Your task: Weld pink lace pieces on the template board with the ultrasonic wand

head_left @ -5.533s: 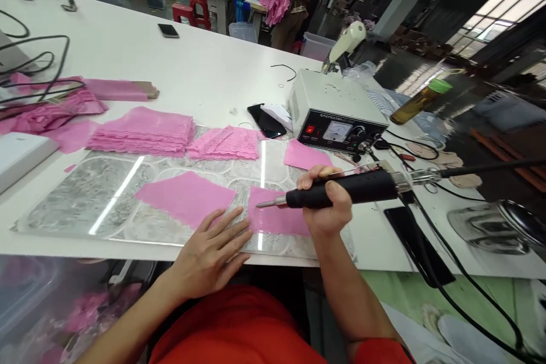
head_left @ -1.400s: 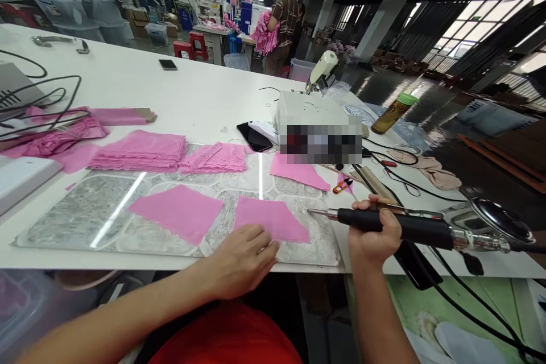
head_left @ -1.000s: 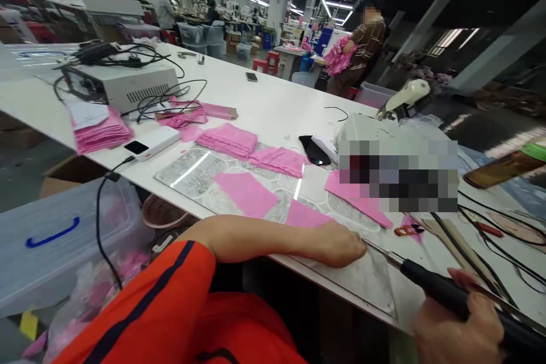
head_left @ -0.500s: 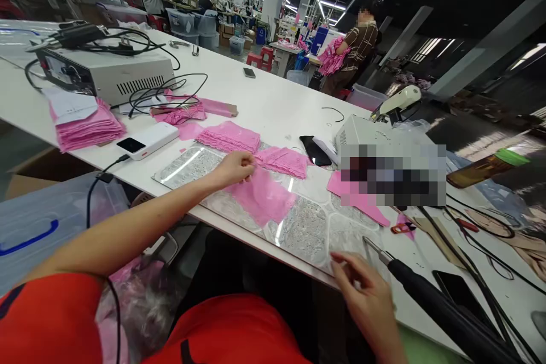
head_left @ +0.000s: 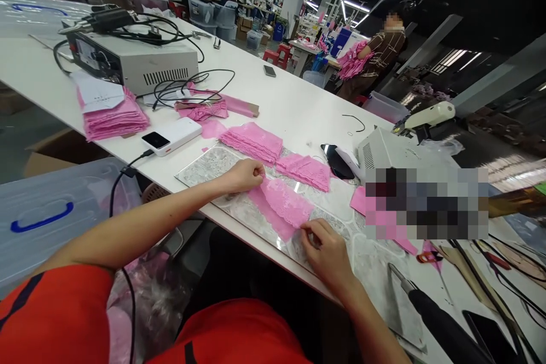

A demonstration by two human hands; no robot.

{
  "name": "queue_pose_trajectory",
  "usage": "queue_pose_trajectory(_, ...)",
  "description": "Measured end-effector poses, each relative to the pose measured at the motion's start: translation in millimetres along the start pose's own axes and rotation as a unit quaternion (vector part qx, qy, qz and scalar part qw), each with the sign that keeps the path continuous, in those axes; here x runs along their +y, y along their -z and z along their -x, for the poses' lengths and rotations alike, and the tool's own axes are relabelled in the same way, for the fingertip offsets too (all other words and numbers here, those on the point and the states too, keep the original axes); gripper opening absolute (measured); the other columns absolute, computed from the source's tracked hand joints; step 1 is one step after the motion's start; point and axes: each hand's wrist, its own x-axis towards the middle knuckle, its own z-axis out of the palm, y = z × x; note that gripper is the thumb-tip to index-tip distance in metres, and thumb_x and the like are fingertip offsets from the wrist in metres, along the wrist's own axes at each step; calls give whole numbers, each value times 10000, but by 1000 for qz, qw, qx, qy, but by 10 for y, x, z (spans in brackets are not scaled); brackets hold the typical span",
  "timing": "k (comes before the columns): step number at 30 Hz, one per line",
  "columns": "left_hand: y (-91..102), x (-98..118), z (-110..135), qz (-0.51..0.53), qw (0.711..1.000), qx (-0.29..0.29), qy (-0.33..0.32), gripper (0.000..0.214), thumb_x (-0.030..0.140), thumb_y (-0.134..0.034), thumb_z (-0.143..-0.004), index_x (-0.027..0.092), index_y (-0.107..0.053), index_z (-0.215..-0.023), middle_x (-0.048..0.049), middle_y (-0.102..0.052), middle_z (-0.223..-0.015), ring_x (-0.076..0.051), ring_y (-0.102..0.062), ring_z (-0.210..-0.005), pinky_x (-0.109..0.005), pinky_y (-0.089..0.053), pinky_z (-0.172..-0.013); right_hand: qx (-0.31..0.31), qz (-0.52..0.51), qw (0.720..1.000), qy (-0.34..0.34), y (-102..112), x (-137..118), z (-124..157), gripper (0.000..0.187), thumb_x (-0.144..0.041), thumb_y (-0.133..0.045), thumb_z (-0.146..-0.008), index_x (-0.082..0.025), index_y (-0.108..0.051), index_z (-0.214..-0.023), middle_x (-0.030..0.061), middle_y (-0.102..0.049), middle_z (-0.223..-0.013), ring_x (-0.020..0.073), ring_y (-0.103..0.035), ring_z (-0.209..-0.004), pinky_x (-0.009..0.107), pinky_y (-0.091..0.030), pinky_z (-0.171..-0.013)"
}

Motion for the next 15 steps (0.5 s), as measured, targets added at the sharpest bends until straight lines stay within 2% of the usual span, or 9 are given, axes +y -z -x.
queue_pose_trajectory(6,122,-131,67,-90,995,-29,-16,163,95,-510,-657,169,-643,-716,-4,-634,-683,-162,-564,-656,-239,-375,-595,-18,11,998,68,-87,-230,13,130,-128,-504,-856,-208,-601,-825,21,-627,-730,129,-608,-681,233,-488,-632)
queue_pose_trajectory(11,145,-156,147,-149,989,-25,-10,182,93,-500,-695,172,-656,-749,-30,-634,-702,-188,-582,-703,-257,-407,-642,-15,20,995,94,-181,-213,51,145,-95,-499,-834,-201,-597,-849,26,-626,-736,138,-614,-669,241,-498,-619)
queue_pose_trajectory(15,191,-181,215,-167,985,-15,-29,262,103,-500,-733,162,-665,-928,-62,-649,-832,-217,-604,-800,-290,-446,-713,-17,5,996,89,-173,-199,47,133,-111,-506,-837,-207,-593,-870,26,-634,-754,138,-624,-668,240,-507,-612)
